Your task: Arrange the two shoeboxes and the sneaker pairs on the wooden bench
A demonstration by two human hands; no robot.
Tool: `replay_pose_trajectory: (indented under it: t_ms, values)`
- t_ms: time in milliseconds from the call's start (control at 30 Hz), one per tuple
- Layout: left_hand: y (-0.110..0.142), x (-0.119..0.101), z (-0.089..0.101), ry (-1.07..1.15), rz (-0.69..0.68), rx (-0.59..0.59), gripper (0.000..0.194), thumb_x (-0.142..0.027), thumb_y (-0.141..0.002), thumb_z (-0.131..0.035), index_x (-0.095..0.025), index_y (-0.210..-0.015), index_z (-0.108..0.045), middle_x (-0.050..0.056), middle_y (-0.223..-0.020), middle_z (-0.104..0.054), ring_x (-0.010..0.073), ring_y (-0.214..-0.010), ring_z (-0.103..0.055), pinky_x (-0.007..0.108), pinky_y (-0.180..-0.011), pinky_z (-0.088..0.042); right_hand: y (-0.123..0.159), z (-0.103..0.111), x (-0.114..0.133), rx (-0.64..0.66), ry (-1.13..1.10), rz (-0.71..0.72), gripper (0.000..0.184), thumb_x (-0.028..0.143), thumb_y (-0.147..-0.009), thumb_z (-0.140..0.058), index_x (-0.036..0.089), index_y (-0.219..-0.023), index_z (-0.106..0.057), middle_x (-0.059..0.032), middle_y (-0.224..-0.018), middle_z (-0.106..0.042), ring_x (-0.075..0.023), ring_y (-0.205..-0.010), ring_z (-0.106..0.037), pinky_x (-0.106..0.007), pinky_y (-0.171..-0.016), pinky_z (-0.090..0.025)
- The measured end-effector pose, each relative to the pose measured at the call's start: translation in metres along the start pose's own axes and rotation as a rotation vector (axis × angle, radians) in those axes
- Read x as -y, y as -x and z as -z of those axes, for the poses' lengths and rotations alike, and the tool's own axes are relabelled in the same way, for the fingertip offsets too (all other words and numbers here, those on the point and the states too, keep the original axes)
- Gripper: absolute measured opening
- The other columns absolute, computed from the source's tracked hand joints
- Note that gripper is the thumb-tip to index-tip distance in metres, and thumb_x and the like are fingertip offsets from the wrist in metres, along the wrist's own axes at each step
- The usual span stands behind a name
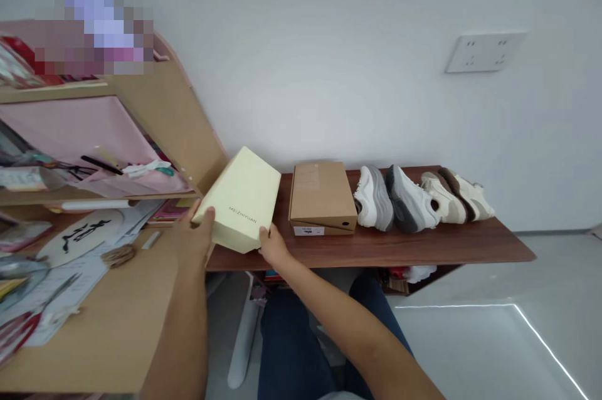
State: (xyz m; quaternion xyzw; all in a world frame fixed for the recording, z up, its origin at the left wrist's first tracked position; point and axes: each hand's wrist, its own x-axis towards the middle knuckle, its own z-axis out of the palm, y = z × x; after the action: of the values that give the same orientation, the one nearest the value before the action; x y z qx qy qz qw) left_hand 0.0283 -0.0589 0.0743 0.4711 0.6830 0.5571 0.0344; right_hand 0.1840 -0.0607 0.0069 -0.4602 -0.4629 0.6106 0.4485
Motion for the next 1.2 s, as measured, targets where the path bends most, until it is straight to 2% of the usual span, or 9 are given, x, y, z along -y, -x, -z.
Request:
replay_pose_trajectory:
  t_ms: [100,233,367,533,700,800,900,1067,1200]
  values:
    - [0.011,-0.043,-0.003,-0.201,-0.244,-0.072,0.065,-0.043,-0.073,-0.072,-0.017,-0.131,-0.058,0.017,-0.138,-0.046,0.0360,-0.133,-0.039,0.056,-0.114,-0.024,0.004,-0.006,0.021,0.026,-0.029,-0.027,0.043,0.052,-0.088,-0.056,0.027,-0.123,-0.060,-0.0052,-0.124,-0.065,-0.0237,-0.117,-0.057,-0.044,-0.098,-0.048]
    - [0.036,-0.071,0.000,-0.240,-0.454,0.071,0.079,-0.045,-0.070,-0.074,-0.019,-0.140,-0.048,0.018,-0.147,-0.037,0.0392,-0.138,-0.029,0.059,-0.115,-0.017,0.013,0.001,0.058,0.220,-0.312,-0.151,0.056,0.068,-0.091,-0.036,0.029,-0.124,-0.059,-0.0046,-0.118,-0.069,-0.0254,-0.108,-0.064,-0.049,-0.087,-0.054]
    - [0.061,-0.069,0.006,-0.120,-0.488,0.272,0.085,-0.052,-0.070,-0.074,-0.020,-0.144,-0.045,0.017,-0.154,-0.030,0.0384,-0.139,-0.031,0.053,-0.116,-0.021,0.015,0.021,0.065,0.370,-0.483,-0.222,0.059,0.070,-0.090,-0.037,0.025,-0.120,-0.061,-0.0079,-0.113,-0.071,-0.0260,-0.104,-0.066,-0.047,-0.083,-0.056]
    - [0.080,-0.046,-0.002,-0.030,-0.467,0.340,0.073,-0.048,-0.086,-0.056,-0.018,-0.149,-0.035,0.017,-0.154,-0.031,0.0322,-0.142,-0.032,0.050,-0.115,-0.027,0.004,0.031,0.036,0.135,-0.450,-0.275,0.035,0.053,-0.094,-0.046,0.025,-0.114,-0.057,-0.0062,-0.108,-0.070,-0.0208,-0.088,-0.068,-0.047,-0.078,-0.058]
    - [0.058,0.000,-0.013,-0.033,-0.264,0.208,0.061,-0.046,-0.092,-0.047,-0.016,-0.145,-0.040,0.020,-0.151,-0.036,0.0291,-0.142,-0.034,0.048,-0.115,-0.029,-0.004,0.024,0.013,-0.136,-0.331,-0.227,0.018,0.037,-0.091,-0.052,0.026,-0.104,-0.058,-0.0032,-0.102,-0.068,-0.0161,-0.093,-0.065,-0.040,-0.085,-0.057]
    - [0.035,0.027,-0.017,-0.082,-0.002,0.067,0.063,-0.049,-0.088,-0.053,-0.011,-0.139,-0.046,0.024,-0.149,-0.040,0.0338,-0.143,-0.032,0.053,-0.117,-0.022,-0.003,0.019,0.006,-0.164,-0.216,-0.092,0.026,0.042,-0.089,-0.050,0.025,-0.103,-0.063,-0.0042,-0.107,-0.070,-0.0185,-0.107,-0.062,-0.040,-0.097,-0.050]
    - [0.019,0.041,-0.022,0.021,0.234,0.115,0.070,-0.052,-0.084,-0.059,-0.011,-0.139,-0.045,0.024,-0.143,-0.048,0.0336,-0.137,-0.042,0.049,-0.115,-0.030,0.002,0.021,0.005,-0.157,-0.035,0.076,0.037,0.044,-0.088,-0.051,0.023,-0.116,-0.063,-0.0071,-0.123,-0.067,-0.0214,-0.119,-0.058,-0.042,-0.107,-0.042]
    - [0.012,0.043,-0.033,0.166,0.412,0.132,0.063,-0.053,-0.081,-0.064,-0.012,-0.128,-0.056,0.018,-0.128,-0.063,0.0316,-0.123,-0.058,0.045,-0.107,-0.042,0.019,0.054,0.024,-0.129,0.392,0.274,0.047,0.040,-0.085,-0.058,0.021,-0.127,-0.061,-0.0120,-0.133,-0.062,-0.0259,-0.120,-0.059,-0.043,-0.104,-0.044]
    - [0.013,0.043,-0.041,0.324,0.480,0.141,0.050,-0.050,-0.082,-0.063,-0.013,-0.116,-0.065,0.016,-0.122,-0.067,0.0299,-0.119,-0.061,0.042,-0.105,-0.046,0.022,0.094,0.045,-0.119,0.621,0.357,0.031,0.042,-0.089,-0.053,0.023,-0.106,-0.071,-0.0074,-0.098,-0.075,-0.0232,-0.090,-0.070,-0.038,-0.086,-0.052]
